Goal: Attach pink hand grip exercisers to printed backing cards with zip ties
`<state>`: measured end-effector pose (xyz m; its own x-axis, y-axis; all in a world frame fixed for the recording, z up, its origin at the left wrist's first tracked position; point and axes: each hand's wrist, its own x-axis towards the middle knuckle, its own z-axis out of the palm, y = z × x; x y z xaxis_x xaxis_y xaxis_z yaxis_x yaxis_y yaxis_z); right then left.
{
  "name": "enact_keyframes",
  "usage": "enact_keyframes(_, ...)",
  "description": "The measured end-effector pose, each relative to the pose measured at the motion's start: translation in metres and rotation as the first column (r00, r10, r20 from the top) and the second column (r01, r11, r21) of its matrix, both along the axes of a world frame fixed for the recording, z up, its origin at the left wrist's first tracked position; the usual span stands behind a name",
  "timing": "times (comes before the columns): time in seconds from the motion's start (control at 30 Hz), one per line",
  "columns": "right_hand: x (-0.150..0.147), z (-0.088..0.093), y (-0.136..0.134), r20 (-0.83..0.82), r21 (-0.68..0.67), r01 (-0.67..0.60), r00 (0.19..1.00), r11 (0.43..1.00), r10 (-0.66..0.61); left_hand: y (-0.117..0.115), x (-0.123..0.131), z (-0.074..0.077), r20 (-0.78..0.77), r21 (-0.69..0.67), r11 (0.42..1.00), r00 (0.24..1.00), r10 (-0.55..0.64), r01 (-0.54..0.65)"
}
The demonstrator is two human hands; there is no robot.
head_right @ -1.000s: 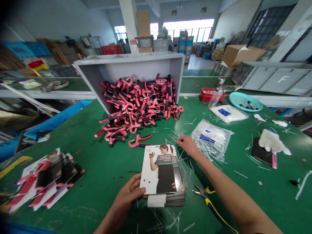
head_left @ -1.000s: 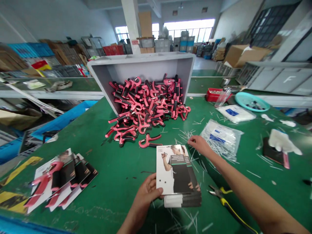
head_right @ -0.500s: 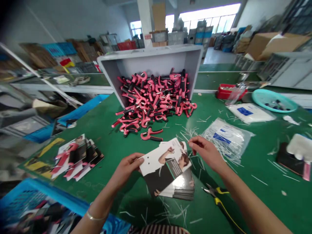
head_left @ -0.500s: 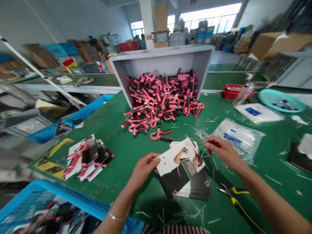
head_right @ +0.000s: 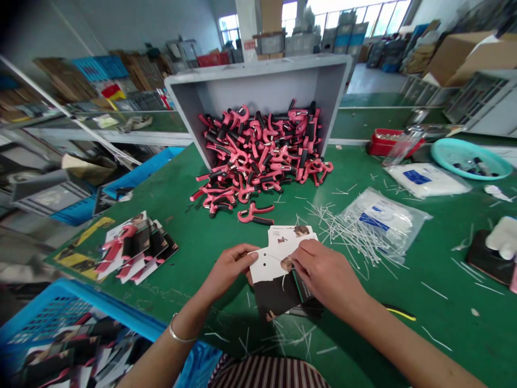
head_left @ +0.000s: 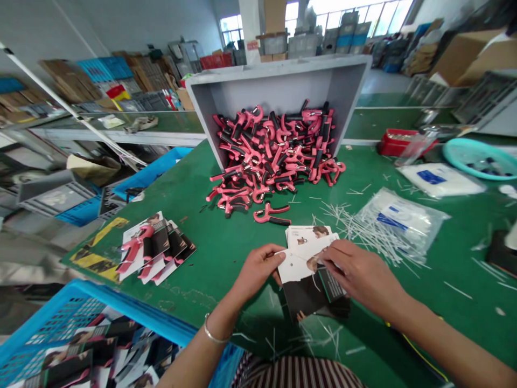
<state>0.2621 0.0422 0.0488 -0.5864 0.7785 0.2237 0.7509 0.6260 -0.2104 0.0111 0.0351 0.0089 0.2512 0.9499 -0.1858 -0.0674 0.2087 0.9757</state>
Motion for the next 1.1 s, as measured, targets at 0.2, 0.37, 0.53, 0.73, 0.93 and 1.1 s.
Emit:
enact_keyframes(0.2,-0.026,0.012,0.004,0.068,0.050,-0.095,0.993,0.994,0.091,0.004,0.007,0.007,-0.101,0.071,0.994,0.992,-0.073,0.081)
enact_keyframes(0.37,-0.034,0.022,0.017,-0.008,-0.024,-0.193,0.981,0.981,0.193,0.016,0.010,0.028,-0.147,0.134,0.970,0.972,-0.183,0.203)
enact_keyframes(0.53,-0.023,0.004,0.035,-0.171,-0.258,-0.221,0.969,0.941,0.180,0.037,0.011,0.014,0.053,0.050,0.988,0.987,-0.151,0.149)
enact_keyframes(0.73,-0.020,-0.015,0.040,-0.211,-0.349,-0.218,0.966,0.911,0.150,0.026,0.015,-0.038,0.287,-0.152,0.983,0.957,-0.051,0.098)
enact_keyframes(0.93,-0.021,-0.020,0.041,-0.167,-0.359,-0.168,0.979,0.918,0.113,0.008,0.027,-0.044,0.027,0.004,1.000,1.000,0.008,-0.009)
enact_keyframes(1.1,-0.014,-0.021,0.041,-0.281,-0.486,-0.148,0.960,0.862,0.007,-0.013,0.024,-0.041,-0.387,0.300,0.953,0.906,0.172,-0.053)
